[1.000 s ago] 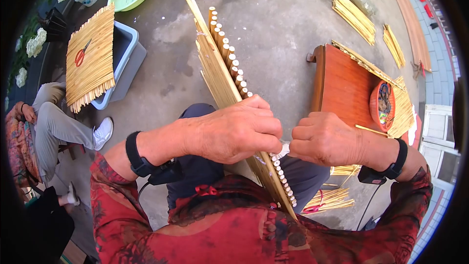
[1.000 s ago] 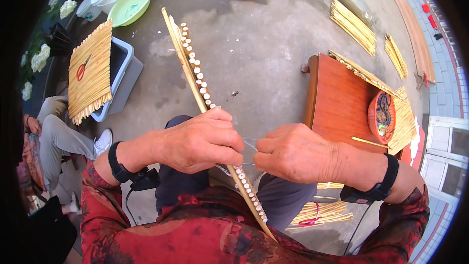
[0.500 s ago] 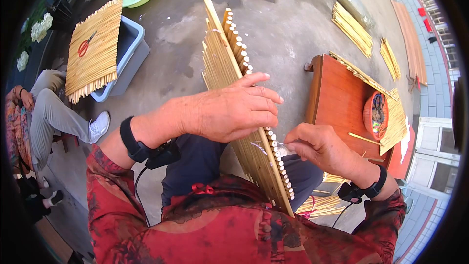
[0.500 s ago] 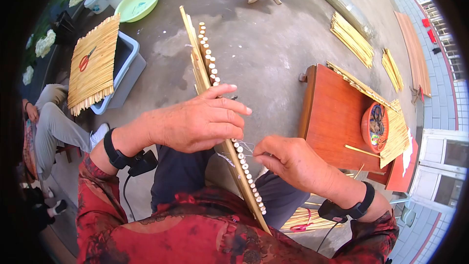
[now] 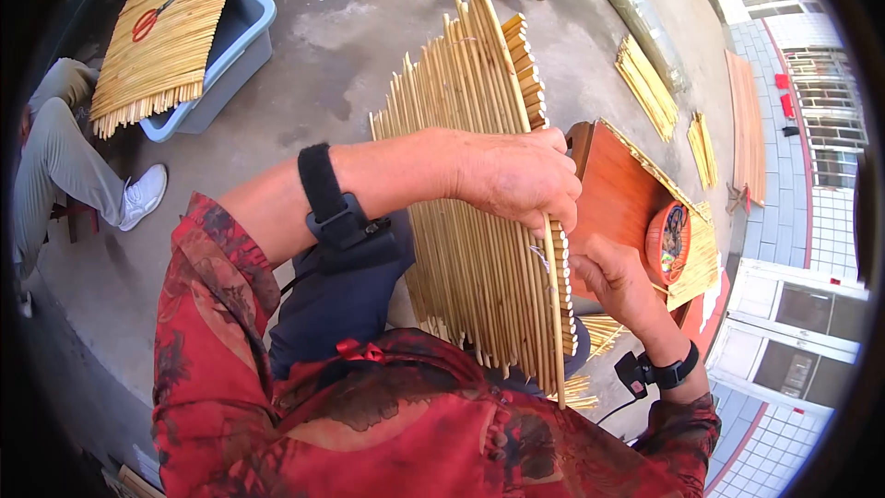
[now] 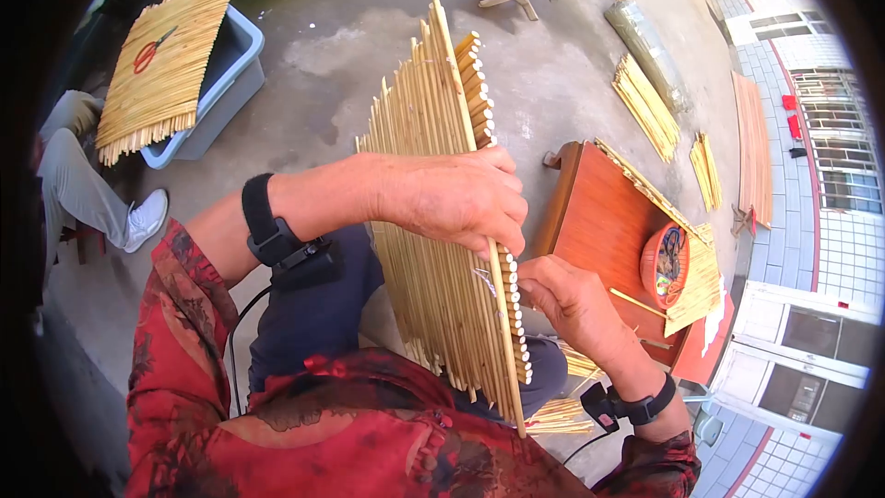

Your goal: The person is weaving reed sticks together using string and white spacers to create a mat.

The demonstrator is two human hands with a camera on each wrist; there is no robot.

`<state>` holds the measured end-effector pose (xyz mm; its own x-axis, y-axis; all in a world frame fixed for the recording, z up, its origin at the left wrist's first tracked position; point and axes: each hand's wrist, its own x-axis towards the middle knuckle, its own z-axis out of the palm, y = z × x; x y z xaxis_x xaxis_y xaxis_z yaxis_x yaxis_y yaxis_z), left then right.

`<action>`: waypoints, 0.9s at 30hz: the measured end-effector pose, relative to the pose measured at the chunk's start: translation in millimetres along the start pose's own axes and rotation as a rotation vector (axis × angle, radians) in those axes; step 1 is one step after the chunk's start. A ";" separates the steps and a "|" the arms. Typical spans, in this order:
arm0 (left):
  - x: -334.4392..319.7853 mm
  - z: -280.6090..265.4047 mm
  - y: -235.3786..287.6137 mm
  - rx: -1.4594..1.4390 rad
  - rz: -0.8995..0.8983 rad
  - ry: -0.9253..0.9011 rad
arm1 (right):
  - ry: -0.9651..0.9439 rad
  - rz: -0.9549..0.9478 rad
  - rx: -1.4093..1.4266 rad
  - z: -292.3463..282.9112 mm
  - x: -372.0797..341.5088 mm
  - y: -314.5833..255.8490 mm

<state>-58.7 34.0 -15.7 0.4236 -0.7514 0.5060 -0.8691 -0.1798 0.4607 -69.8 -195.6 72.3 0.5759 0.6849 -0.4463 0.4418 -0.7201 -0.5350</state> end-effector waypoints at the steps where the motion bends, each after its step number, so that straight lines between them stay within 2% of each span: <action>1: 4.0 -0.8 -0.8 0.003 0.007 0.011 | 0.015 0.024 0.031 1.1 -0.7 2.6; 3: 10.9 -3.0 -2.9 -0.049 -0.062 -0.113 | 0.078 -0.017 -0.086 4.5 -4.7 4.4; 5: 18.1 0.7 -6.6 -0.034 -0.068 -0.113 | 0.169 -0.066 -0.227 7.0 -5.2 8.2; 10: 25.5 3.1 -7.2 -0.033 -0.125 -0.142 | 0.260 -0.129 -0.287 6.2 -5.1 14.0; 14: 30.7 8.1 -13.0 -0.012 -0.111 -0.120 | 0.250 -0.099 -0.235 7.4 -5.2 27.5; 16: 33.1 9.0 -13.5 -0.001 -0.109 -0.108 | 0.183 0.110 0.112 9.8 -7.4 37.3; 21: 35.8 7.9 -12.4 0.011 -0.122 -0.145 | 0.254 0.156 0.151 17.5 -14.9 43.9; 25: 33.9 8.0 -10.0 0.043 -0.130 -0.168 | 0.284 0.146 0.045 20.4 -16.5 34.8; 27: 28.2 11.1 -11.2 0.029 -0.092 -0.076 | 0.278 0.109 0.000 20.7 -15.1 29.3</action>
<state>-39.9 7.7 -14.7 0.4827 -0.7763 0.4054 -0.8348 -0.2679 0.4811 -79.9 -224.8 48.6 0.7860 0.5471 -0.2878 0.3669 -0.7875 -0.4951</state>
